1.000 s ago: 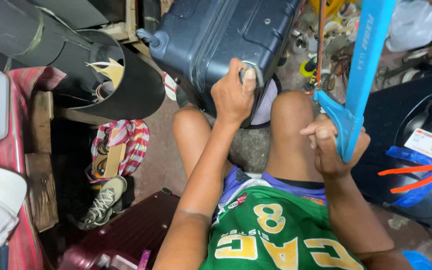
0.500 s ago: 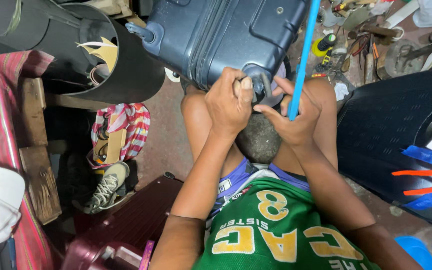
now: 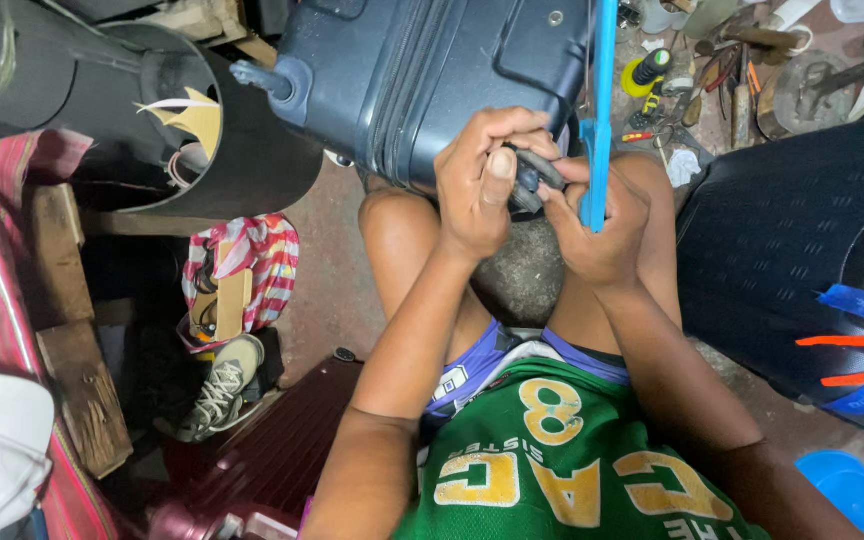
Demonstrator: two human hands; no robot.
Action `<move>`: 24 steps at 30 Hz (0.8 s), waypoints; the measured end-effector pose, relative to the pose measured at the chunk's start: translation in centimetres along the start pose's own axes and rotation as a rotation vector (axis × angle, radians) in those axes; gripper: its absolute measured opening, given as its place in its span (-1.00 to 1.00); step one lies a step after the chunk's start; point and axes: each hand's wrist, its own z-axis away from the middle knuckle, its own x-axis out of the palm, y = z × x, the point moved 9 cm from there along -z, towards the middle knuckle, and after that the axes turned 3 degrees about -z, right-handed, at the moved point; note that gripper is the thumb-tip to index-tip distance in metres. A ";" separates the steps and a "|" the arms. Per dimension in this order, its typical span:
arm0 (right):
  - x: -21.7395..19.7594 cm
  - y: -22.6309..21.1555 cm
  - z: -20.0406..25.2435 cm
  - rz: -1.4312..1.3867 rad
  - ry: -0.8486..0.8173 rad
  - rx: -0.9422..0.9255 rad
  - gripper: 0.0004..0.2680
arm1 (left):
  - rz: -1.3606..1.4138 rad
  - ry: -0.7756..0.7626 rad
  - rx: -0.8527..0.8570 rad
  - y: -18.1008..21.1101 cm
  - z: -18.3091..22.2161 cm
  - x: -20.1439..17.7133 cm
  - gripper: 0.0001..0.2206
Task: The person uses a small screwdriver and a blue hacksaw to remove a broken wheel from a dark suitcase. They first pry at the wheel hub, then repeatedly saw around the wheel's mounting area while holding the suitcase on their lap.
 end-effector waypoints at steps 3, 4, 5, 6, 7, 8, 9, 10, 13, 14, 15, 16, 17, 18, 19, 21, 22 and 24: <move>0.0 1.7 0.8 -0.091 0.010 0.118 -0.80 | -0.060 0.039 -0.034 -0.4 0.8 0.7 -0.55; 0.0 1.8 1.2 -0.117 0.005 0.135 -0.80 | -0.037 0.051 -0.069 -0.7 1.1 0.8 -0.55; 0.1 2.1 1.2 -0.145 0.007 0.142 -0.80 | -0.015 0.059 -0.095 -1.1 0.9 0.9 -0.55; 0.0 2.0 1.1 -0.106 0.003 0.119 -0.79 | 0.007 0.067 -0.121 -1.4 0.8 1.0 -0.55; 0.0 1.7 1.0 -0.069 -0.005 0.094 -0.78 | 0.027 0.075 -0.124 -1.4 0.6 1.0 -0.57; 0.0 1.4 1.0 -0.032 -0.012 0.069 -0.77 | 0.048 0.083 -0.127 -1.4 0.5 1.0 -0.59; 0.0 1.4 1.0 -0.042 -0.019 0.074 -0.76 | 0.070 0.089 -0.133 -1.4 0.5 0.9 -0.61; 0.1 1.4 0.9 -0.053 -0.026 0.080 -0.76 | 0.112 0.080 -0.140 -1.5 0.4 1.0 -0.63; 0.2 1.0 0.7 -0.064 -0.039 0.055 -0.75 | 0.231 0.067 -0.160 -1.8 0.4 1.2 -0.68; 0.2 0.9 0.7 -0.064 -0.045 0.041 -0.75 | 0.263 0.071 -0.168 -1.9 0.6 1.3 -0.69; 0.1 0.8 0.6 -0.053 -0.047 0.041 -0.75 | 0.297 0.077 -0.173 -2.1 0.6 1.3 -0.70; 0.0 0.7 0.5 -0.041 -0.049 0.040 -0.76 | 0.286 0.080 -0.178 -2.2 0.6 1.3 -0.70; -0.1 0.6 0.3 -0.032 -0.054 0.038 -0.76 | 0.271 0.086 -0.183 -2.2 0.7 1.3 -0.69; -0.1 0.5 0.2 -0.042 -0.075 0.045 -0.76 | 0.257 0.092 -0.187 -2.2 0.7 1.2 -0.68; -0.1 0.3 0.0 -0.050 -0.095 0.047 -0.76 | 0.214 0.086 -0.185 -2.2 0.6 1.1 -0.66; -0.3 -0.2 -0.3 -0.045 -0.118 0.026 -0.77 | 0.129 0.073 -0.181 -2.1 0.4 1.0 -0.60; -0.3 -0.6 -0.4 -0.031 -0.122 0.004 -0.77 | 0.116 0.075 -0.165 -2.0 0.3 0.8 -0.55; -0.4 -1.0 -0.4 -0.030 -0.115 -0.020 -0.80 | 0.093 0.071 -0.141 -1.8 0.3 0.6 -0.43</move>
